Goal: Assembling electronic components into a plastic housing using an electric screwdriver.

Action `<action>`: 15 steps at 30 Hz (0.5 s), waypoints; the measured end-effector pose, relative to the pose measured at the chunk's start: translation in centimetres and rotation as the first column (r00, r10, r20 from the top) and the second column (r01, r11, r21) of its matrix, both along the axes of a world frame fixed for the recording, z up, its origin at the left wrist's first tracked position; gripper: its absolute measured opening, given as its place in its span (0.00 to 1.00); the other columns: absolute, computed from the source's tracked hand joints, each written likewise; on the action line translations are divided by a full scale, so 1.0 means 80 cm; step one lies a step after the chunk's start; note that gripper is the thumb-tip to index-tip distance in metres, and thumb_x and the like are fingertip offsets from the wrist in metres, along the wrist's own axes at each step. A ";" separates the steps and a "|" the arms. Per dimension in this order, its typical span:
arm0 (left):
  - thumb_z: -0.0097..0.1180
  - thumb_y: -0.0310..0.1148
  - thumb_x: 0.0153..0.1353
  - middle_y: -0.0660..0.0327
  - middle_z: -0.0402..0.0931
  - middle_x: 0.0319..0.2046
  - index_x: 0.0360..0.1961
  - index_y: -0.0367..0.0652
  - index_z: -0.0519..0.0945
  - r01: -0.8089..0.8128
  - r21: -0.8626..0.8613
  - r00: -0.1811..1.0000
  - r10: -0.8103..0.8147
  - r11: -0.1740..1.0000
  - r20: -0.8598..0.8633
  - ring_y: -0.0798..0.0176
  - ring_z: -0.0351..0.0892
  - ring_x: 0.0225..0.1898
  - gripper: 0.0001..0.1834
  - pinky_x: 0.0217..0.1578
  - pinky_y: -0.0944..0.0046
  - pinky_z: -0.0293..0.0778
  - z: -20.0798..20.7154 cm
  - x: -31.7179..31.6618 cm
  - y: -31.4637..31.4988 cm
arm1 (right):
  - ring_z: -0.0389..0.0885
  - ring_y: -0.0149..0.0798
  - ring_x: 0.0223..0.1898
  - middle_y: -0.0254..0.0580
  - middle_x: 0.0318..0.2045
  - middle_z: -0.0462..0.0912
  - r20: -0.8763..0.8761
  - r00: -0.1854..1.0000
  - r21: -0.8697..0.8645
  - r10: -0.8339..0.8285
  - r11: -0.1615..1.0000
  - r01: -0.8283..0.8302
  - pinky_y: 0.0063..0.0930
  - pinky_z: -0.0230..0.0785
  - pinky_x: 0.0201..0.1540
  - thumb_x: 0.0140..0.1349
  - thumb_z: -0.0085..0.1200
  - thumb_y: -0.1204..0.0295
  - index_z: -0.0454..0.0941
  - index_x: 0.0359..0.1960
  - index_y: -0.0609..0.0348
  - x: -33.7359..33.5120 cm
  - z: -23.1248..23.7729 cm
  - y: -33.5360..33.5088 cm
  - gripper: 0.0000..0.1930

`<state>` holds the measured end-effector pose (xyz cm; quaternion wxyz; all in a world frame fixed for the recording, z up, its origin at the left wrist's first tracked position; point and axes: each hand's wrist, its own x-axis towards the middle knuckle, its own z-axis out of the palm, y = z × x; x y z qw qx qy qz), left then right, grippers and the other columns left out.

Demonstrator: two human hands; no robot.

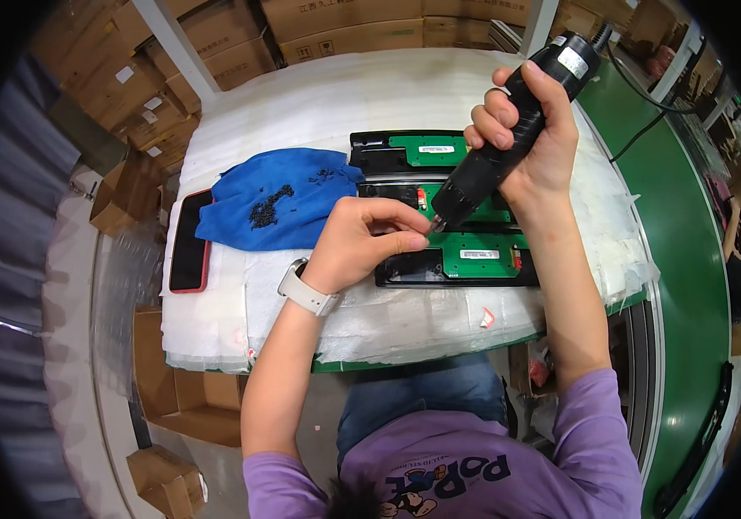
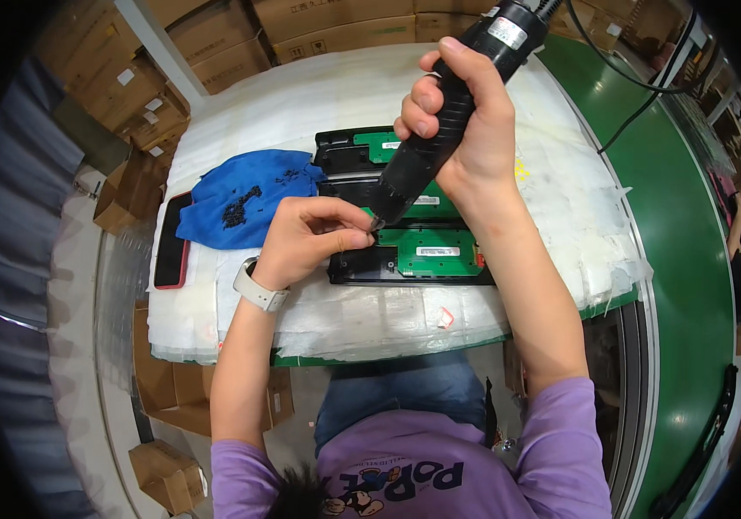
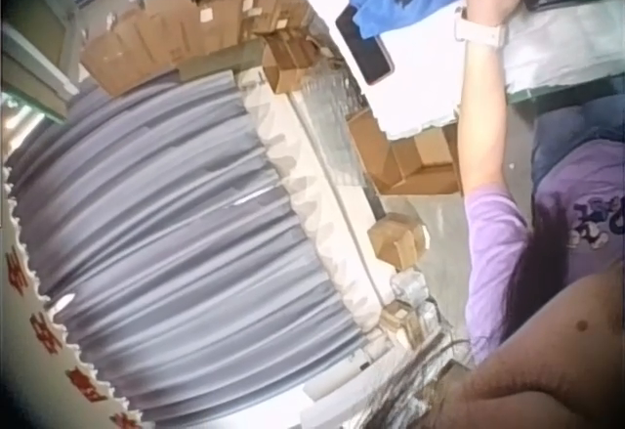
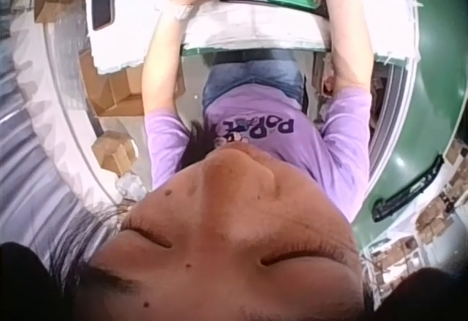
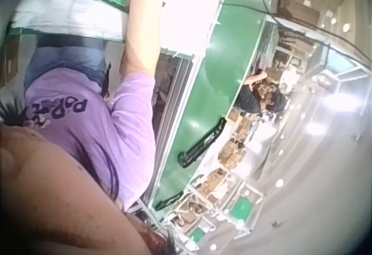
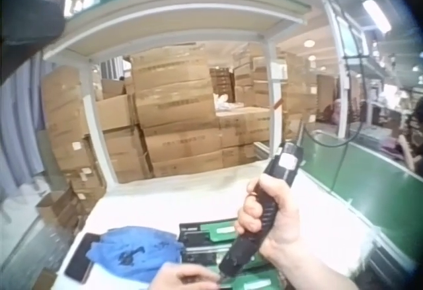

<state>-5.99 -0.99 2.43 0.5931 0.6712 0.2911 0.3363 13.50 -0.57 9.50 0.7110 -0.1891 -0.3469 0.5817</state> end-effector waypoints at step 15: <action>0.63 0.32 0.45 0.59 0.76 0.26 0.27 0.42 0.81 -0.157 0.917 0.197 0.921 0.367 -0.335 0.56 0.73 0.33 0.08 0.35 0.59 0.70 -0.019 -0.094 0.053 | 0.67 0.29 0.11 0.37 0.12 0.70 0.272 0.927 0.258 -0.258 0.948 0.188 0.22 0.59 0.15 0.52 0.57 0.69 0.72 0.26 0.65 -0.001 -0.003 0.010 0.11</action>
